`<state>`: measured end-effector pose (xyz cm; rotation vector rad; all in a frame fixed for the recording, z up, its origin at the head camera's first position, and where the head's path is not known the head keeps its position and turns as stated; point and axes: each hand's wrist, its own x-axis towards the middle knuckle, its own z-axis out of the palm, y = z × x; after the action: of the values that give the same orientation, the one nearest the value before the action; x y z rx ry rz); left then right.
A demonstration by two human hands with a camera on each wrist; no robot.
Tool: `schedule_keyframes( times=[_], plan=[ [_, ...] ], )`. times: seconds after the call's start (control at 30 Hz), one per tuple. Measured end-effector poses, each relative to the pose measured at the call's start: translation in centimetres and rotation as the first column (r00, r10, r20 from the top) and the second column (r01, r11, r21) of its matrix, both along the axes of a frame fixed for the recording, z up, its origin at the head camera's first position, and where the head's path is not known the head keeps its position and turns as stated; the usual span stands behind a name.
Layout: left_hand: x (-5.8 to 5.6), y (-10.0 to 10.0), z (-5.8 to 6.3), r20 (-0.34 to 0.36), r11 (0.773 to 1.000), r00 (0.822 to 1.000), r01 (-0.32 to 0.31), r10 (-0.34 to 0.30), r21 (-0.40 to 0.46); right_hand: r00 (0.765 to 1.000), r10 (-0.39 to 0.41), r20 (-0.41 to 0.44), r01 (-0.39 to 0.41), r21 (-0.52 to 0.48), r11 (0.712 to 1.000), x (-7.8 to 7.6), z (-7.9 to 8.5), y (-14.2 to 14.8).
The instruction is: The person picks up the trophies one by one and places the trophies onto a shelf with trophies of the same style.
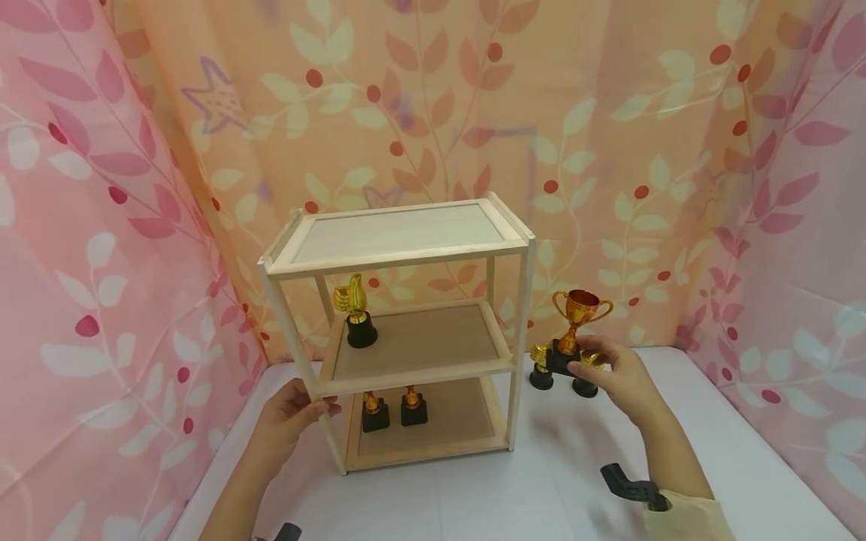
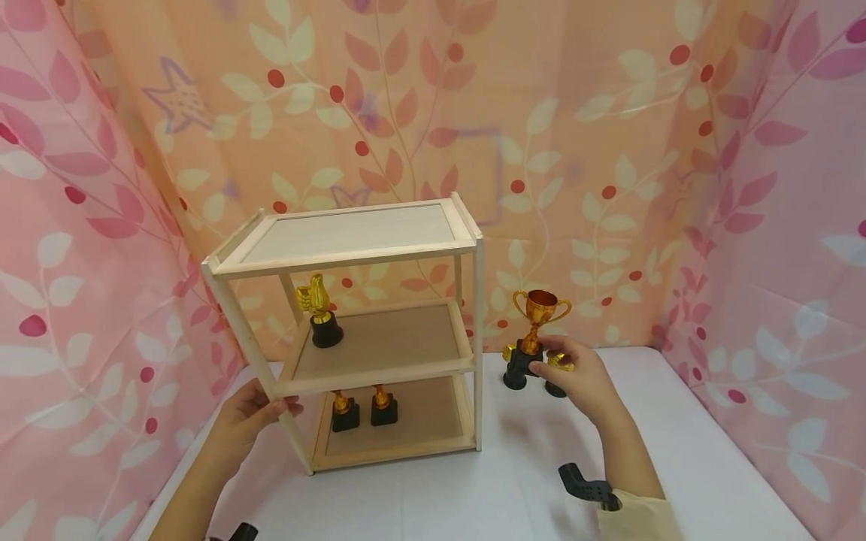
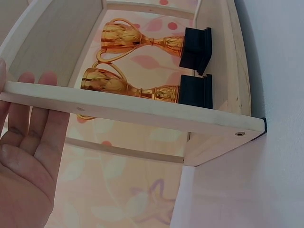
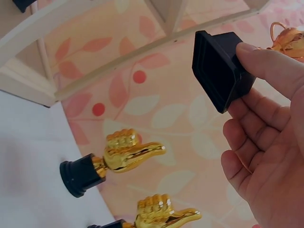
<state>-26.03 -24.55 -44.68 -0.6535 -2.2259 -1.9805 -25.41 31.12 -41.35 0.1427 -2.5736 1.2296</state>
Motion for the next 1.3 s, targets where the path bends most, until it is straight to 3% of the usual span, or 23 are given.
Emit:
schedule_keyframes(
  times=[0.13,0.53,0.83,1.3],
  plan=[
    [0.0,0.1,0.0,0.008,1.000,1.000,0.003,-0.003,0.006,1.000,0.006,0.006,-0.006,-0.006,1.000,0.3,0.5,-0.1],
    [0.0,0.2,0.2,0.012,1.000,1.000,0.009,-0.009,0.019,0.995,0.011,-0.097,-0.013,-0.019,1.000,2.7,3.4,-0.9],
    [0.0,0.2,0.2,0.014,0.999,1.000,0.007,-0.008,0.045,0.966,0.091,-0.241,-0.109,-0.061,0.992,4.6,4.9,-2.1],
    [0.0,0.1,0.1,0.009,0.999,1.000,0.022,-0.022,0.033,0.931,0.171,-0.323,-0.216,-0.107,0.970,6.9,6.6,-4.1]
  ],
)
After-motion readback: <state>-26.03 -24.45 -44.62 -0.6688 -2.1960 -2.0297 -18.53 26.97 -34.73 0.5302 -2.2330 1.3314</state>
